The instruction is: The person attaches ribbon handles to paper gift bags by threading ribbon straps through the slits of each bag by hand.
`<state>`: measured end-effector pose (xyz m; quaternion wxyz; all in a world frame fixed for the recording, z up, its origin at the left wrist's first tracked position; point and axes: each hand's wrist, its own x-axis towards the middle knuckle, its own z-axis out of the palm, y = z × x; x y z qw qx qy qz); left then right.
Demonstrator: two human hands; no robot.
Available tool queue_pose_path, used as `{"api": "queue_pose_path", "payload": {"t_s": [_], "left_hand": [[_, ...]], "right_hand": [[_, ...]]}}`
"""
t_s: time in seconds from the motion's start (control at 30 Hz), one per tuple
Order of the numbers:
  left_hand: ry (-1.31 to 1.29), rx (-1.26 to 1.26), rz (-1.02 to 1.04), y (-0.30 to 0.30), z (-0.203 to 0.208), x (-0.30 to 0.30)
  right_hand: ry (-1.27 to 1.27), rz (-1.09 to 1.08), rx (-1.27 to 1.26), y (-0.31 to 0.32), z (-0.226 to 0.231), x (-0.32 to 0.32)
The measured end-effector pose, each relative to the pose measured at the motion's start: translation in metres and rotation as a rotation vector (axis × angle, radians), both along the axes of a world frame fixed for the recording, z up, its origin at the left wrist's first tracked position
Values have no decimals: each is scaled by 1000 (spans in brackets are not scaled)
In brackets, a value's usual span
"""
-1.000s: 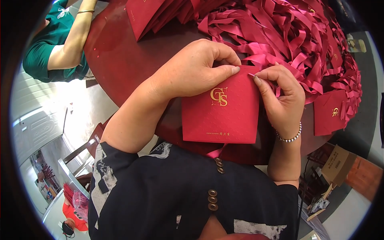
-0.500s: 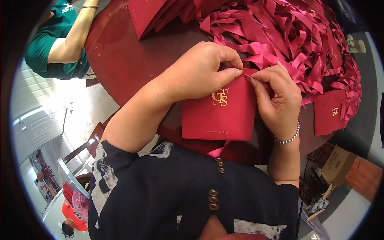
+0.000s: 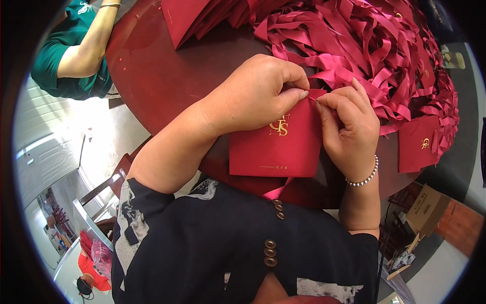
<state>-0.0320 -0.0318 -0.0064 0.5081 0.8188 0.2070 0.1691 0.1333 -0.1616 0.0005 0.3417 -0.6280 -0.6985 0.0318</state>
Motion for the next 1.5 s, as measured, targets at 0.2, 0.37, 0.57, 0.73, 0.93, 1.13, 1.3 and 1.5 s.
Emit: {"api": "queue_pose_path", "payload": {"t_s": [0.2, 0.37, 0.57, 0.73, 0.93, 1.13, 1.3, 1.5], "left_hand": [[-77, 204, -17, -1, -9, 2], [-49, -3, 0, -1, -2, 0], [-26, -168, 7, 0, -2, 4], [-32, -216, 7, 1, -3, 4], [68, -421, -59, 9, 0, 5], [-4, -685, -90, 9, -1, -4], [-55, -679, -73, 8, 5, -5], [-32, -633, -126, 8, 10, -7]], "right_hand": [[-299, -17, 44, -1, -3, -13], [-15, 0, 14, 1, -7, -1], [252, -80, -24, -3, -7, 14], [245, -60, -17, -2, -3, 14], [308, -24, -88, -1, -1, 20], [379, -10, -141, -7, 4, 16], [582, -20, -191, -10, 8, 15], [669, -48, -222, -12, 10, 16]]}}
